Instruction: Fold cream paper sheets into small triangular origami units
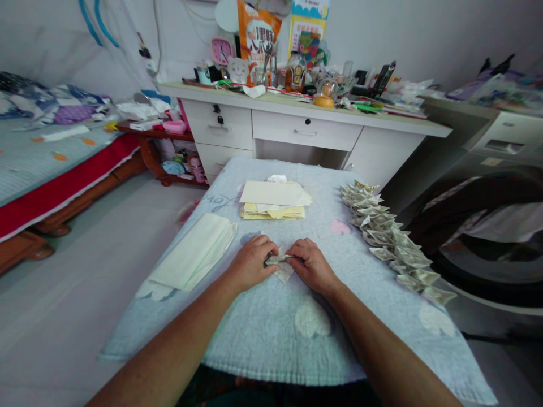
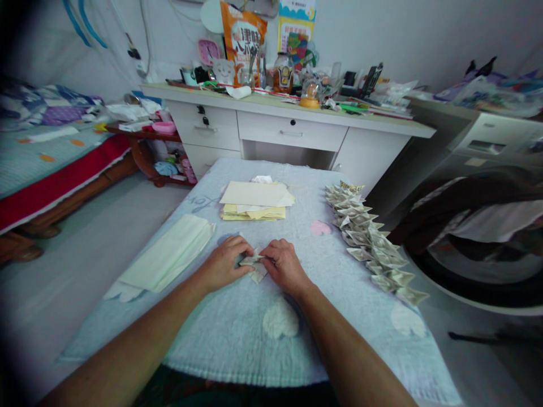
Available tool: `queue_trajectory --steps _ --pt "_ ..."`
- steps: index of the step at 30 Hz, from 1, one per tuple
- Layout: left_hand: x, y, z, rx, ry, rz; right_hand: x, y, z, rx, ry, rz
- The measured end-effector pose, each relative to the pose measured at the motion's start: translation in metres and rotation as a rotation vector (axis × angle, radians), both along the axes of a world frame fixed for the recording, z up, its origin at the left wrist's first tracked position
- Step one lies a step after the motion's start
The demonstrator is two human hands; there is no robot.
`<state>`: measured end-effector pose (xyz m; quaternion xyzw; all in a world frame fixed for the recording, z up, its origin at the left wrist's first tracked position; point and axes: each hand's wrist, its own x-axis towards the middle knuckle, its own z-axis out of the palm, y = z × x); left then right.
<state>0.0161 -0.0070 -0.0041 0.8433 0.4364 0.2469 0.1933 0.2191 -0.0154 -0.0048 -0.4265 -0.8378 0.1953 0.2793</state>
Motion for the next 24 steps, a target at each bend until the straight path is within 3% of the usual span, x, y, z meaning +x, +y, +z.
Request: queue_trajectory --steps 12,24 --pt "-0.003 0.000 0.002 -0.050 0.009 -0.088 0.005 -0.004 0.009 -0.084 -0.145 -0.013" --pt "-0.006 0.003 0.002 -0.036 0.070 -0.018 0.016 0.001 0.007 -0.140 -0.173 -0.103"
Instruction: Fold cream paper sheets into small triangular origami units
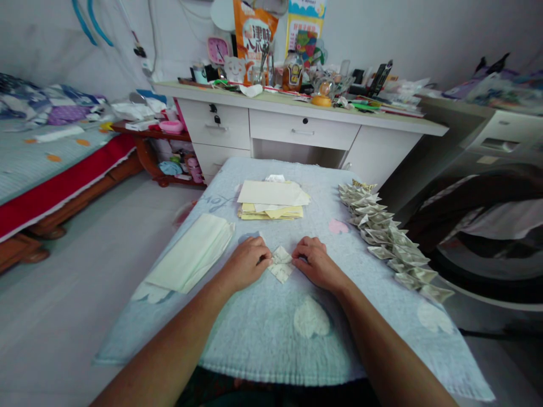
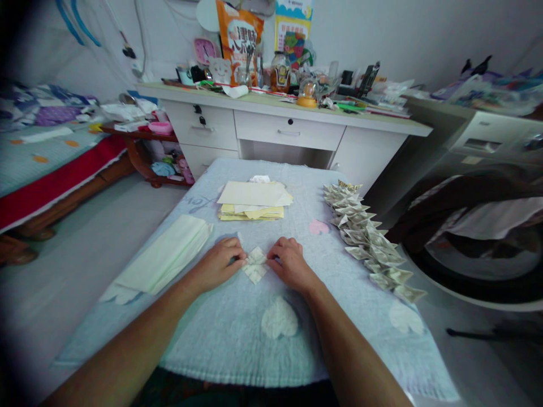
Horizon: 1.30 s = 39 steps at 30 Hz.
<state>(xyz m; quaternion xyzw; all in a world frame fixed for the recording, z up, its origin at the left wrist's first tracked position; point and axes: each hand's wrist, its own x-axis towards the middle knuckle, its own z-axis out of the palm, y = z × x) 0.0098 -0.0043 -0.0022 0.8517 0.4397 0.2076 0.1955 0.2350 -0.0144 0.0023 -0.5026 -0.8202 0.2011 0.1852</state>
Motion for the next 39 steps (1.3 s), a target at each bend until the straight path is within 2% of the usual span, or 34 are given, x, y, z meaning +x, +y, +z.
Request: queue_trajectory --steps 10,24,39 --pt "0.005 -0.005 -0.003 0.076 0.093 0.088 -0.010 -0.001 -0.002 -0.007 -0.103 -0.124" --pt "0.011 -0.011 -0.004 0.066 0.212 0.212 -0.016 -0.003 -0.003 -0.011 -0.161 -0.248" --pt "0.017 -0.015 -0.002 0.077 0.262 0.304 -0.020 -0.003 -0.002 -0.013 -0.178 -0.294"
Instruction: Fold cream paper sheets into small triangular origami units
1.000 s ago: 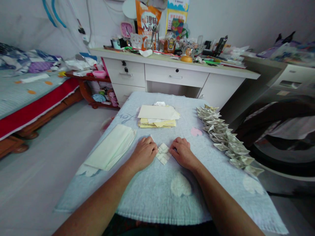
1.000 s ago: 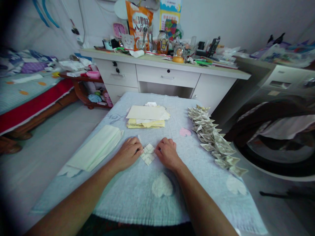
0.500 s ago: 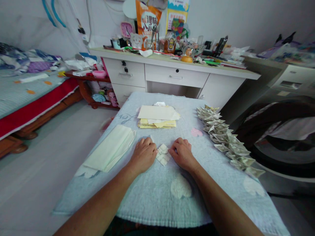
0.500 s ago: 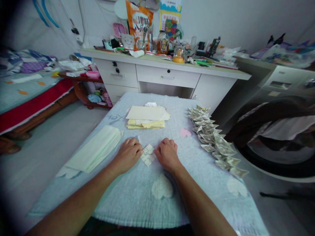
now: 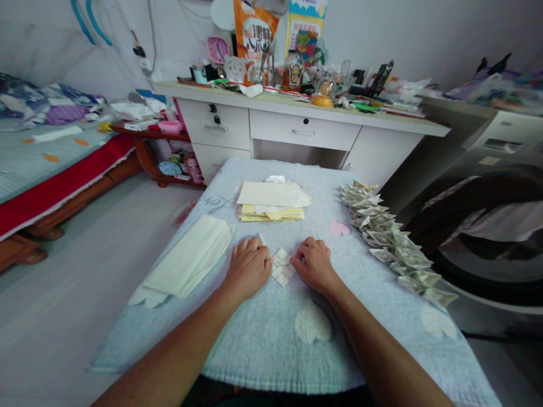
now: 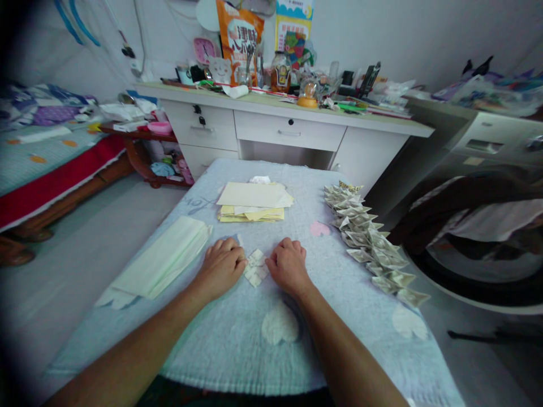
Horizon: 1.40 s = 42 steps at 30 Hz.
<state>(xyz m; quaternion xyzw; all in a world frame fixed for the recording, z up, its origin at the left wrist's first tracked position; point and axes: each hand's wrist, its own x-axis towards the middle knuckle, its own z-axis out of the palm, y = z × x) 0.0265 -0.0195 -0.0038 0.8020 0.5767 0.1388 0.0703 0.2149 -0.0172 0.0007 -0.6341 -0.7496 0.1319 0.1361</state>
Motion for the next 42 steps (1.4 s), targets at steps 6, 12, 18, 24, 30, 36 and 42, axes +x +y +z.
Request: queue_trajectory --steps 6,12,18,24,30,36,42 --pt "-0.002 0.003 -0.006 0.046 -0.164 -0.121 0.001 0.000 0.000 -0.010 0.000 0.004" --pt "-0.005 0.008 -0.012 0.045 -0.264 -0.255 0.001 0.000 -0.001 -0.006 -0.003 0.007" --pt "-0.006 0.009 -0.013 0.027 -0.272 -0.264 0.001 -0.001 0.002 -0.012 -0.013 0.010" --pt "-0.007 0.009 -0.012 0.010 -0.248 -0.233 0.000 -0.001 0.002 -0.003 -0.033 0.005" --pt "-0.006 0.009 -0.010 -0.005 -0.239 -0.215 0.000 0.000 0.002 -0.004 -0.047 -0.005" --pt "-0.006 0.009 -0.010 -0.016 -0.230 -0.211 0.003 0.000 0.004 -0.028 -0.026 0.013" --pt "-0.005 0.010 -0.010 -0.017 -0.221 -0.208 0.009 0.001 0.004 -0.029 -0.018 0.009"
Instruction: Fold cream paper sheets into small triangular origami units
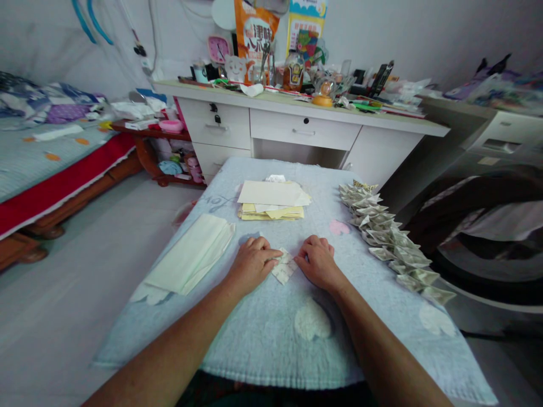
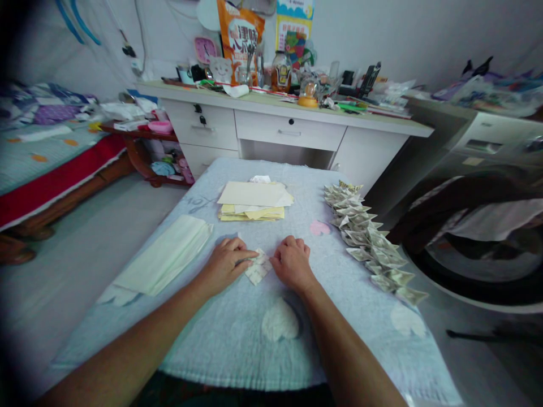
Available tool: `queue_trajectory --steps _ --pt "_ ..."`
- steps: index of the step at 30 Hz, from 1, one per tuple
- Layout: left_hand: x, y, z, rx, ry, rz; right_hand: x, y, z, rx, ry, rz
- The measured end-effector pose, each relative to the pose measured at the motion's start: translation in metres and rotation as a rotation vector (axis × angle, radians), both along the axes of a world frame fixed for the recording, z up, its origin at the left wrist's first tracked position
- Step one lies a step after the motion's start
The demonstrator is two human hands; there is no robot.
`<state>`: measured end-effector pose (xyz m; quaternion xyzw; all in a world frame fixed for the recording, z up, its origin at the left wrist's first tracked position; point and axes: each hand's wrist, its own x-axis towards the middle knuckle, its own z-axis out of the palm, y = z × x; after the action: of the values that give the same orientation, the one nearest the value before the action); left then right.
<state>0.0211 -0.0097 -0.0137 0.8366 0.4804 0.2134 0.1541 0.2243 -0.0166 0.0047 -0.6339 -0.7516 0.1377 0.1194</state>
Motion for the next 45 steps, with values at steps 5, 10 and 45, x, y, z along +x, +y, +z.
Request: queue_trajectory --steps 5,10,45 --pt "0.000 0.001 -0.001 -0.007 0.006 0.005 0.006 0.000 0.002 0.021 0.048 -0.022" --pt "0.000 0.002 -0.002 0.005 0.000 -0.003 -0.005 -0.001 -0.002 0.130 0.077 -0.002" --pt "-0.001 0.002 -0.003 -0.016 -0.011 -0.002 0.010 -0.002 -0.003 -0.017 -0.013 0.006"
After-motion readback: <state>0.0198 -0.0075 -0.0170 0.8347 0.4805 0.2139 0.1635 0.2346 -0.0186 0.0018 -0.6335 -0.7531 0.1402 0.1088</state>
